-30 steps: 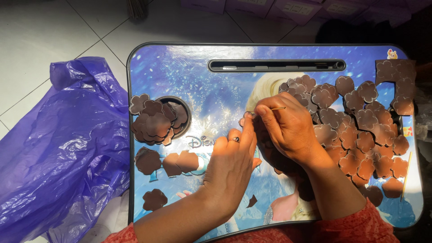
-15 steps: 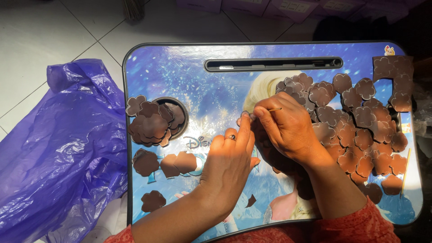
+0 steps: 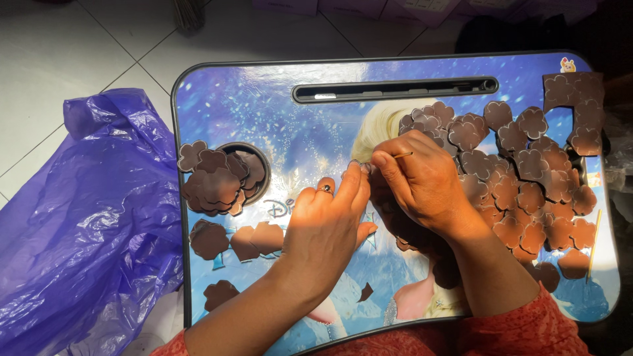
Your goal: The person sits with a lap desk covered in small flower-shaped die-cut pieces and uses a thin stick to trim and clean the edges of each piece one at a time, setting finished pieces back on the desk. They occasionally gather and reposition the pile of pieces while continuing to trim.
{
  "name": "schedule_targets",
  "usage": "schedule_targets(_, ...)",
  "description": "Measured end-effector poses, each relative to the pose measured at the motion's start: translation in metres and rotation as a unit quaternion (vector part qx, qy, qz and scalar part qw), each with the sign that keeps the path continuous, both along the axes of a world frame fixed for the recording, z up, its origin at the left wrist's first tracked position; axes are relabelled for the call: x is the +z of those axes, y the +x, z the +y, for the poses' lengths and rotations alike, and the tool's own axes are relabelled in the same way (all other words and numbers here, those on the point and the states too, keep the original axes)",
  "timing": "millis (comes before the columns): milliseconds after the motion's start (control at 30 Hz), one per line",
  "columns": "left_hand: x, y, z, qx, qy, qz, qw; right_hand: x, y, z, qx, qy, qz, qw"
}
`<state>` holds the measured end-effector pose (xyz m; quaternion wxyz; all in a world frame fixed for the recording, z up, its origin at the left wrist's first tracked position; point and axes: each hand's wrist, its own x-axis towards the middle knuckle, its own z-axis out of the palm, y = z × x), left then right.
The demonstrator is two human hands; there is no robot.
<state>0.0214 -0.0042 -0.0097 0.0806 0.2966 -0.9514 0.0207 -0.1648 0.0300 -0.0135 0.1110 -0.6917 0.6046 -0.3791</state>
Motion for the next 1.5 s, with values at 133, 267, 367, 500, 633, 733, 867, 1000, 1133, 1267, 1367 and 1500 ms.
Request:
schedule_targets(133, 0.002, 0.001, -0.003, -0.007, 0.007, 0.035, 0.999, 0.003, -0.001, 0.002, 0.011, -0.012, 0.000, 1.000)
schedule_targets(267, 0.003, 0.003, -0.005, -0.010, 0.020, 0.057, 0.998, 0.006, -0.001, 0.004, 0.020, -0.011, 0.011, 1.000)
schedule_targets(367, 0.005, 0.003, -0.006, -0.013, 0.017, 0.061, 0.998, 0.007, -0.001, 0.005, 0.023, -0.009, 0.024, 0.999)
schedule_targets(500, 0.006, 0.002, -0.005, -0.010, 0.005, 0.047, 0.999, 0.008, -0.001, 0.004, 0.037, -0.014, 0.030, 0.999)
schedule_targets(633, 0.006, 0.002, -0.006, -0.010, -0.003, 0.035, 0.999, 0.008, -0.002, 0.004, 0.048, -0.018, 0.044, 0.998)
schedule_targets(733, 0.006, 0.002, -0.006, -0.009, -0.007, 0.030, 0.999, 0.008, -0.003, 0.005, 0.049, -0.018, 0.046, 0.998)
schedule_targets(867, 0.005, 0.002, -0.007, -0.016, 0.004, 0.017, 1.000, 0.006, -0.006, 0.007, 0.039, -0.014, 0.031, 0.999)
schedule_targets(1000, 0.004, 0.002, -0.006, -0.015, 0.000, 0.028, 0.999, 0.004, -0.007, 0.007, 0.042, 0.000, 0.020, 0.999)
schedule_targets(1133, 0.003, 0.002, -0.007, -0.021, 0.000, 0.029, 0.999, 0.000, -0.007, 0.006, 0.051, 0.001, 0.014, 0.999)
schedule_targets(1267, 0.003, 0.004, -0.008, -0.029, 0.013, 0.035, 0.999, -0.002, -0.008, 0.006, 0.028, -0.018, 0.034, 0.999)
schedule_targets(1367, 0.003, 0.004, -0.008, -0.033, 0.029, 0.050, 0.998, -0.001, -0.010, 0.007, 0.012, -0.019, 0.017, 1.000)
schedule_targets(1500, 0.005, 0.005, -0.008, -0.038, 0.037, 0.086, 0.995, 0.001, -0.010, 0.008, 0.021, -0.004, -0.007, 1.000)
